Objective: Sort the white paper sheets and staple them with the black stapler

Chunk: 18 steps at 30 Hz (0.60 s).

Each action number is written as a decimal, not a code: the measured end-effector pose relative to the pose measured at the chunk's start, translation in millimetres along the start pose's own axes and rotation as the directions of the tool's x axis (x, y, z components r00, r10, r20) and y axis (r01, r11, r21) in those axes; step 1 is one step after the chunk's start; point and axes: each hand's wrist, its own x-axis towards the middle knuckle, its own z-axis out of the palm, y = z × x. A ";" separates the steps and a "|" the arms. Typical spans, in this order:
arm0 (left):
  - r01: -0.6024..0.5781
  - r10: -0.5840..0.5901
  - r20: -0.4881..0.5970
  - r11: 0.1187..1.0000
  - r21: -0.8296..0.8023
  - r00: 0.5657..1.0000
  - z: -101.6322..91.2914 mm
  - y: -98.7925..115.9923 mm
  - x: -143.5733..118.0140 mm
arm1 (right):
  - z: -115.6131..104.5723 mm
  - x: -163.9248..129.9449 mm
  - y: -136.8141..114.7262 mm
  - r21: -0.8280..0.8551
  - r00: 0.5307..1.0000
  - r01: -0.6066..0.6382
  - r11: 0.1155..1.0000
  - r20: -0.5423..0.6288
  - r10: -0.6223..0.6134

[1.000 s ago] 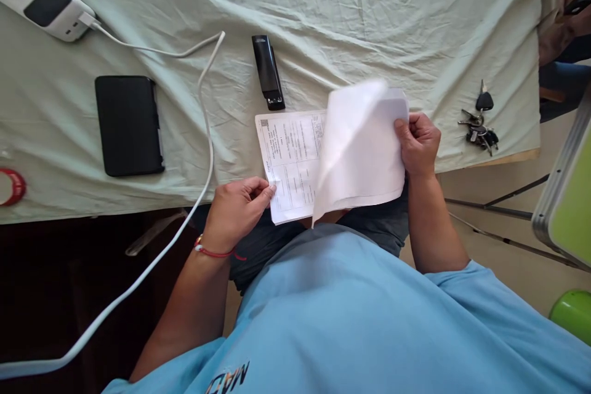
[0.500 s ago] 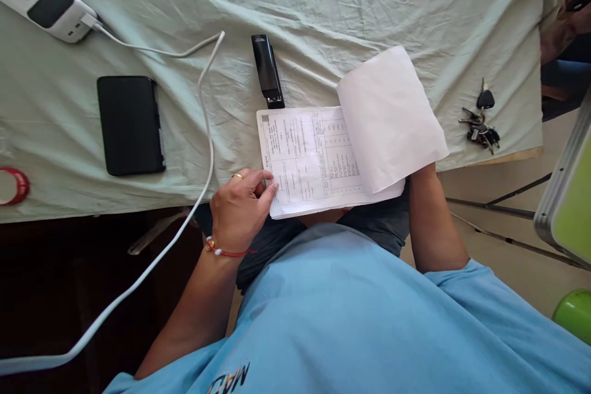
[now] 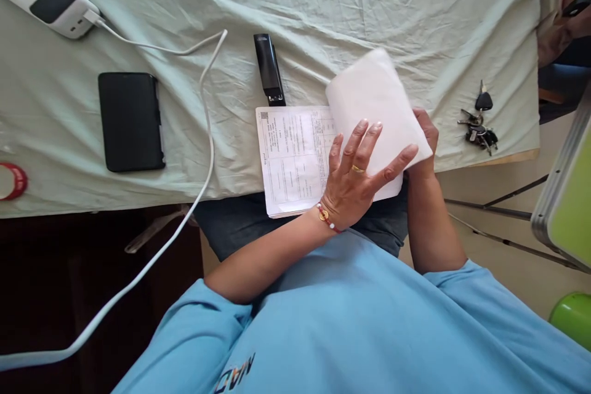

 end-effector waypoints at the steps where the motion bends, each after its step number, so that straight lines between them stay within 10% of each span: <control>1: 0.015 -0.016 -0.041 1.000 -0.013 0.999 -0.1 -1.2 1.8 | 0.4 -0.6 1.6 0.014 1.000 0.013 1.000 0.008 -0.013; 6: 0.226 -0.272 -0.108 0.920 -0.319 0.956 -40.1 -21.1 -6.8 | 6.2 -1.2 7.4 0.103 1.000 -0.004 0.995 -0.012 0.005; 15: 0.792 -0.837 -0.109 0.544 -0.279 0.536 -114.1 -68.4 -41.1 | 6.3 -2.2 0.3 0.103 1.000 0.010 0.995 -0.016 -0.008; 18: 0.869 -0.875 0.041 0.472 -0.147 0.482 -121.5 -76.0 -46.7 | 4.3 -0.8 2.5 0.101 1.000 0.023 0.995 -0.014 -0.021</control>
